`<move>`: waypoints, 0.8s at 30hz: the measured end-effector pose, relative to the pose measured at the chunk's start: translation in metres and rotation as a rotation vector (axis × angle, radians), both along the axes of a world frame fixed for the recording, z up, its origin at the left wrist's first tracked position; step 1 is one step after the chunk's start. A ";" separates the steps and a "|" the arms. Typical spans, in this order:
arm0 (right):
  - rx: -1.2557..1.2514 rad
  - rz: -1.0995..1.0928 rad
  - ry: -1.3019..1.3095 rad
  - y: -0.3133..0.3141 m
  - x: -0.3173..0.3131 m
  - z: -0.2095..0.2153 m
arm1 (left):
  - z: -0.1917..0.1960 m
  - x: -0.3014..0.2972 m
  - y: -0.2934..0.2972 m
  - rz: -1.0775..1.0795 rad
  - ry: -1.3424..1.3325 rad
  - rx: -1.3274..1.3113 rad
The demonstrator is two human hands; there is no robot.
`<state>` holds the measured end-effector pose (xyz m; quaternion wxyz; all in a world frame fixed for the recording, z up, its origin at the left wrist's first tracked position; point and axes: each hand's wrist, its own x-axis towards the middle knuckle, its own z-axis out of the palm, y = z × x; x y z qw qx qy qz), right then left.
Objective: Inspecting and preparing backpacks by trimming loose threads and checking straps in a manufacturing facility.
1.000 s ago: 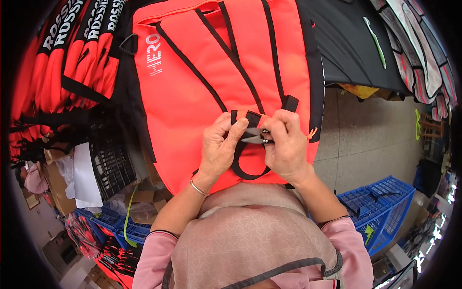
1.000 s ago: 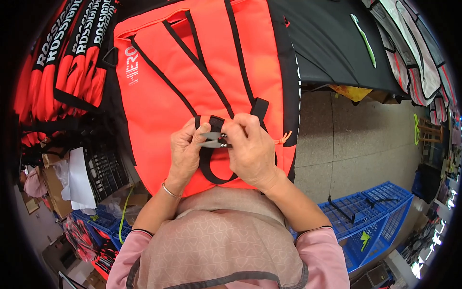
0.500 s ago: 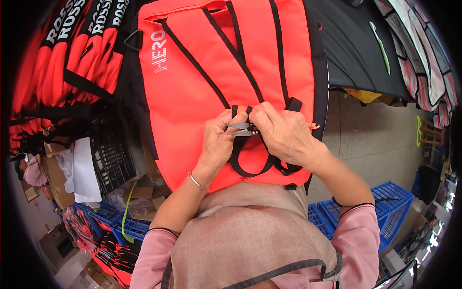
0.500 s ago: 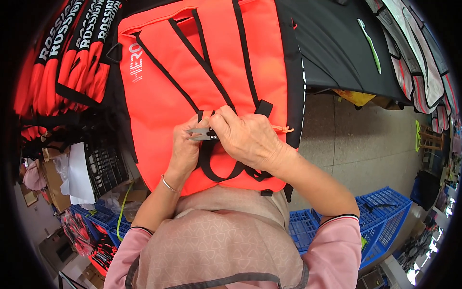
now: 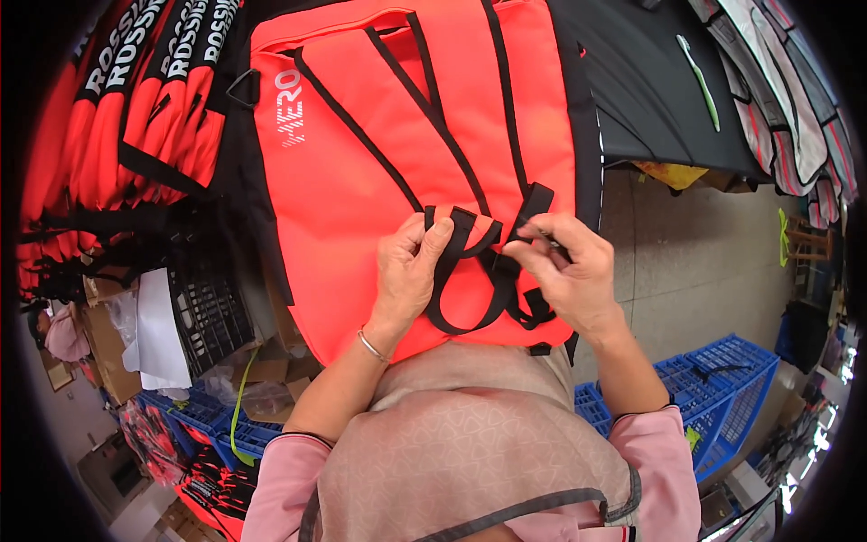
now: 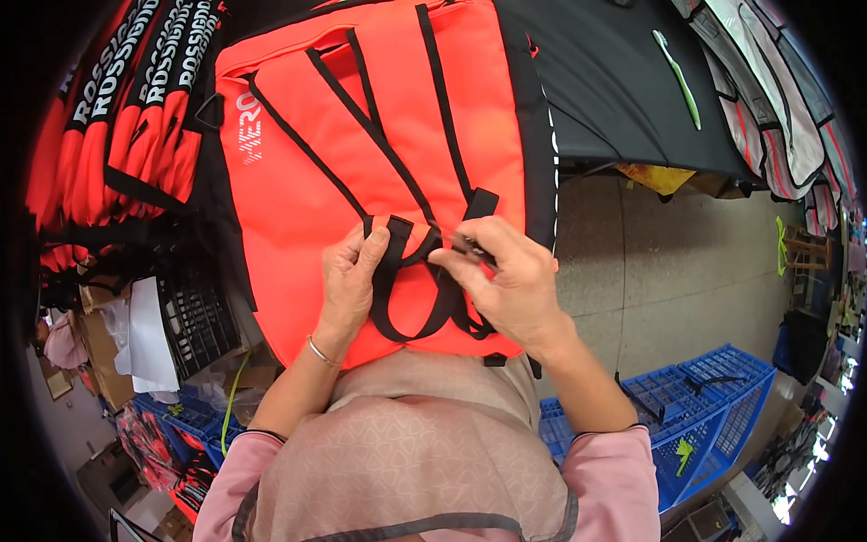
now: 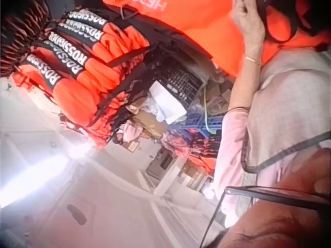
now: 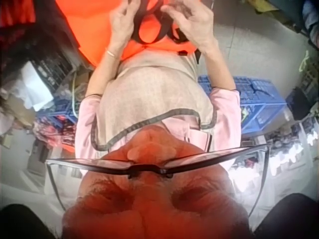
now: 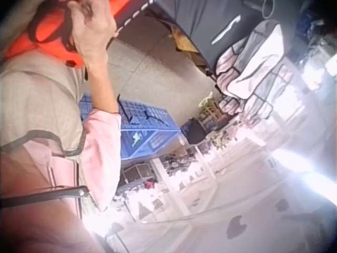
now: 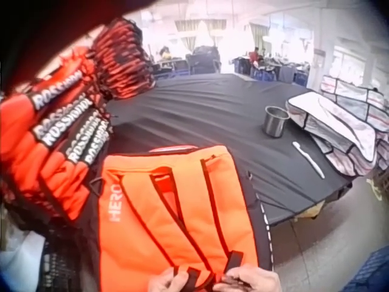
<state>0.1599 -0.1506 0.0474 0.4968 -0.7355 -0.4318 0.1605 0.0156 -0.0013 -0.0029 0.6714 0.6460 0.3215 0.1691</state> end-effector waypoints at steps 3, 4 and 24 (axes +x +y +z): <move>0.090 -0.054 -0.202 0.013 -0.013 -0.011 | 0.008 0.005 -0.006 0.038 -0.054 0.093; 0.118 -0.080 -0.233 0.015 -0.018 -0.018 | 0.006 0.003 -0.005 0.025 -0.043 0.106; -0.020 0.043 -0.410 0.023 0.010 -0.008 | 0.001 0.003 -0.005 0.021 -0.072 0.062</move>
